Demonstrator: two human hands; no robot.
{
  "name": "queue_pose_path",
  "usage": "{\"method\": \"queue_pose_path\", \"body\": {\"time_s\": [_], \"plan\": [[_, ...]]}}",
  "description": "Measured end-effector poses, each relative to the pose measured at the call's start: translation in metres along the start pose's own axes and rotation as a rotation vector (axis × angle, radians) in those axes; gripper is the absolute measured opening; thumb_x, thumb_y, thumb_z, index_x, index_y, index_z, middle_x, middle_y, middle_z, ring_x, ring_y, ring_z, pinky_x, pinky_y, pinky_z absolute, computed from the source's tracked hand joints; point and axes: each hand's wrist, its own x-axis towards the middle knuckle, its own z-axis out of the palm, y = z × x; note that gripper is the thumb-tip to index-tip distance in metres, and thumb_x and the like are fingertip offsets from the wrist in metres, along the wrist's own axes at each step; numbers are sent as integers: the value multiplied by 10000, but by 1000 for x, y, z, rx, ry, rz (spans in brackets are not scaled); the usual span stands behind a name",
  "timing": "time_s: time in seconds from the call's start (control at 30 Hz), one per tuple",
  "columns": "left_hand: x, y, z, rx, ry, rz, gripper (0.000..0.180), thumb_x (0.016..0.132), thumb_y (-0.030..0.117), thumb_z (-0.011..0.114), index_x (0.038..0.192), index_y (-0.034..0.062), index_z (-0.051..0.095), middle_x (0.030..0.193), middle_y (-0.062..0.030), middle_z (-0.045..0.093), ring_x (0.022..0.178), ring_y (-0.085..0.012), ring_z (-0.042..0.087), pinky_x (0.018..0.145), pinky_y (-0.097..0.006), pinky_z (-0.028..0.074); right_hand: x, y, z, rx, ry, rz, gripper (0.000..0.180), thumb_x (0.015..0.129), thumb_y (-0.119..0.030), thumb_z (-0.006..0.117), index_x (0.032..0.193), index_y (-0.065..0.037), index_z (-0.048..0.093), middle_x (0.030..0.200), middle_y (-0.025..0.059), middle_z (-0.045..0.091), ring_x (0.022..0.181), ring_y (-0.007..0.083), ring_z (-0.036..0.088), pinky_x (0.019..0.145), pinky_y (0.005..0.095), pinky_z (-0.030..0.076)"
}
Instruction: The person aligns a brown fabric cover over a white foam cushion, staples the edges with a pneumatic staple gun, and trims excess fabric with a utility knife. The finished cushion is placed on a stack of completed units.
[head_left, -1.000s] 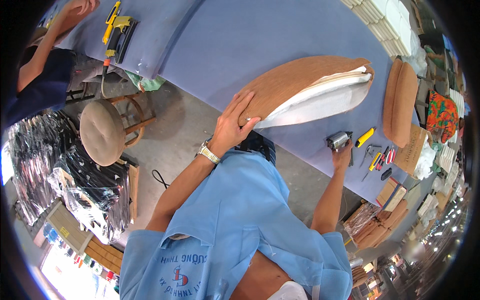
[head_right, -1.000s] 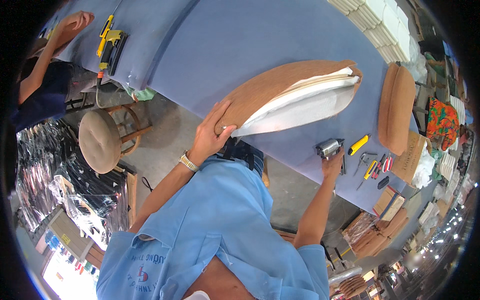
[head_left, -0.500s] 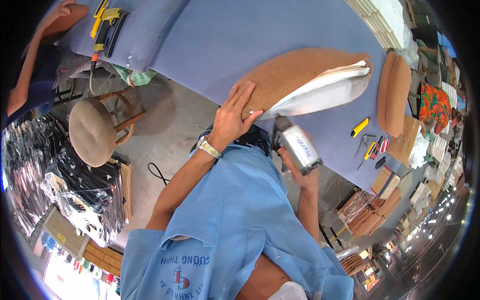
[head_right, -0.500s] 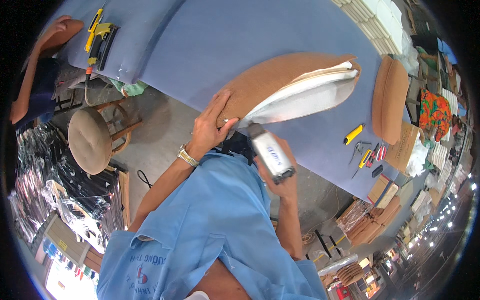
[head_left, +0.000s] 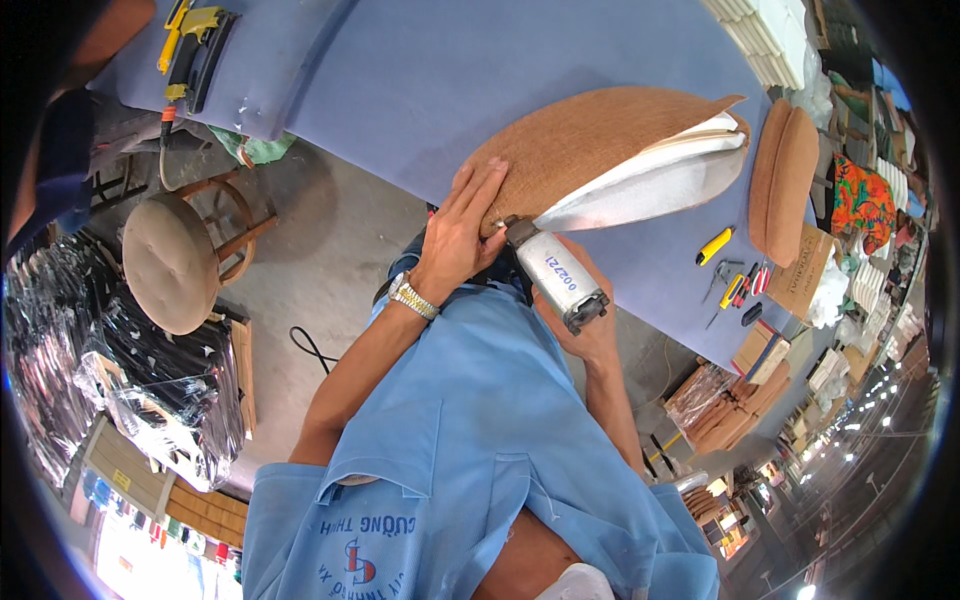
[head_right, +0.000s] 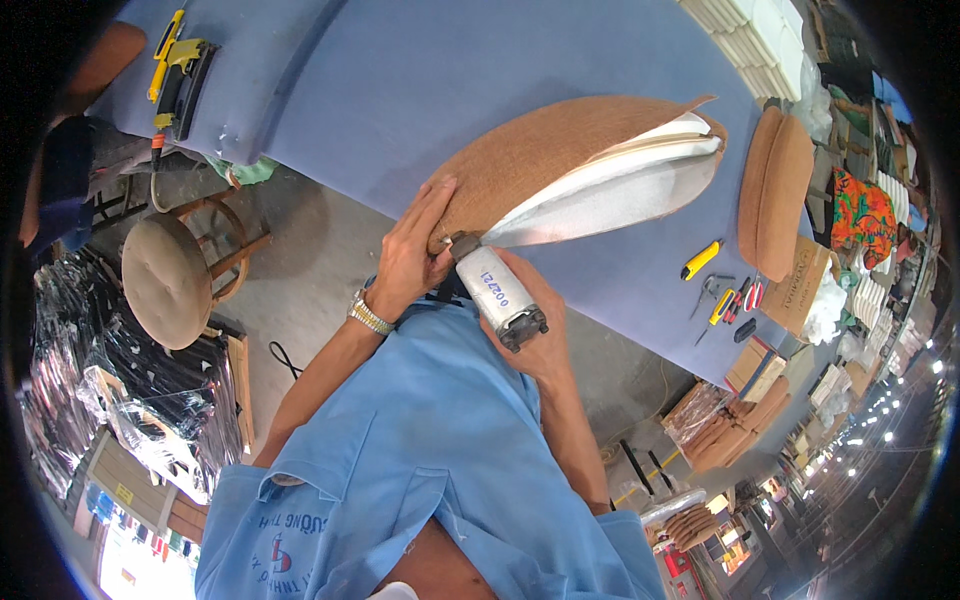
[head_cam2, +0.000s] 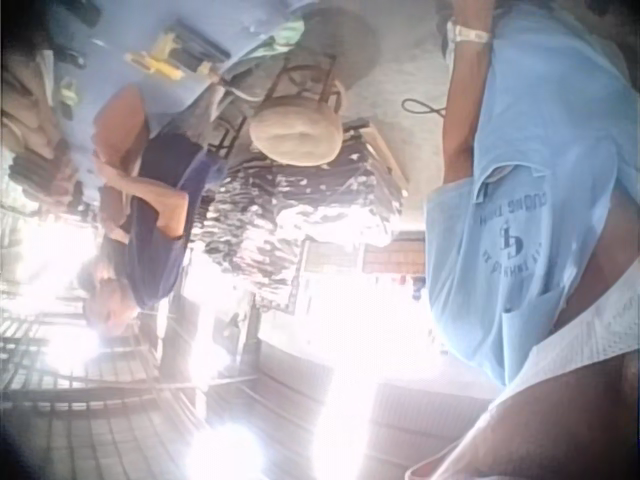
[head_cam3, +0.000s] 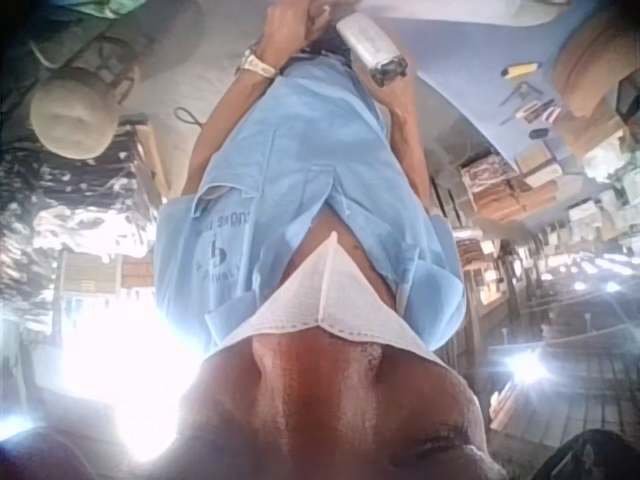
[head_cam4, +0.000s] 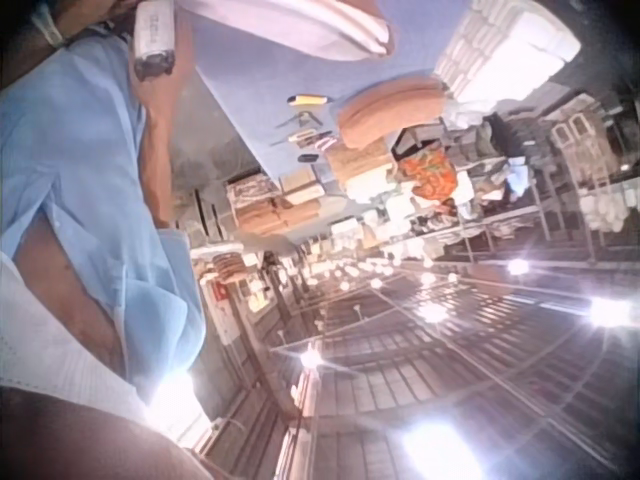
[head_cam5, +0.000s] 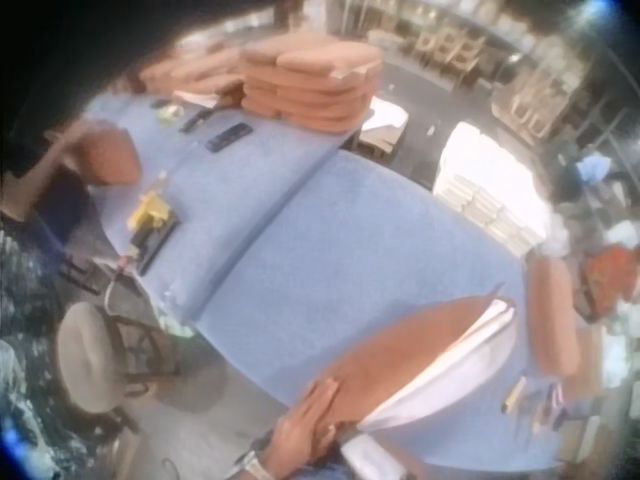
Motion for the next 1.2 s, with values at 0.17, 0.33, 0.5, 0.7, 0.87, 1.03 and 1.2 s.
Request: {"method": "queue_pose_path", "body": {"time_s": [0.17, 0.33, 0.5, 0.7, 0.87, 1.03, 1.2], "plan": [[0, 1, -1, -28, -11, -4, 963, 701, 25, 801, 1589, 123, 441, 1582, -130, 507, 1481, -436, 427, 1112, -486, 524, 10, -19, -3, -37, -59, 103, 590, 811, -72, 750, 1379, -24, 601, 1192, 153, 716, 1039, 252, 709, 911, 345, 548], [2, 4, -6, -72, -49, -27, 978, 685, -18, 766, 1595, 130, 438, 1608, -135, 474, 1505, -451, 383, 1165, -493, 474, 13, -21, 0, -69, -63, 73, 599, 811, -46, 730, 1392, -37, 585, 1166, 144, 714, 1000, 234, 721, 880, 325, 551], [7, 21, -15, -115, -117, -139, 914, 678, -117, 656, 1558, 61, 482, 1581, -197, 499, 1501, -420, 411, 1258, -508, 351, 12, -13, 5, -61, -44, 77, 614, 802, -48, 735, 1397, -49, 581, 1145, 147, 714, 983, 252, 730, 869, 333, 555], [6, 11, -10, -124, -78, -90, 952, 685, -142, 679, 1573, 131, 475, 1618, -141, 464, 1518, -448, 362, 1242, -489, 377, 13, -11, 13, -70, -17, 35, 611, 808, -54, 743, 1397, -48, 577, 1141, 151, 715, 977, 266, 729, 875, 333, 558], [5, 18, -8, -136, -64, -128, 928, 701, -151, 660, 1569, 121, 476, 1603, -157, 478, 1496, -434, 402, 1249, -488, 363, 12, -9, 17, -35, 15, 63, 606, 808, -57, 741, 1393, -61, 580, 1140, 163, 721, 972, 296, 735, 875, 356, 565], [0, 3, -6, -99, 6, -31, 867, 747, -150, 643, 1553, 135, 501, 1581, -175, 500, 1441, -397, 496, 1243, -470, 377, 13, -1, 19, -79, 6, -27, 544, 836, -85, 726, 1360, -51, 588, 1139, 182, 722, 988, 320, 735, 883, 381, 569], [1, 14, -11, -88, 97, 17, 673, 916, 96, 700, 1546, 246, 516, 1524, -77, 587, 1104, -339, 692, 994, -395, 569, 7, 40, 18, 25, 41, -137, 615, 852, -185, 798, 1392, 9, 576, 1289, 228, 675, 1210, 371, 667, 1048, 438, 518]]}}
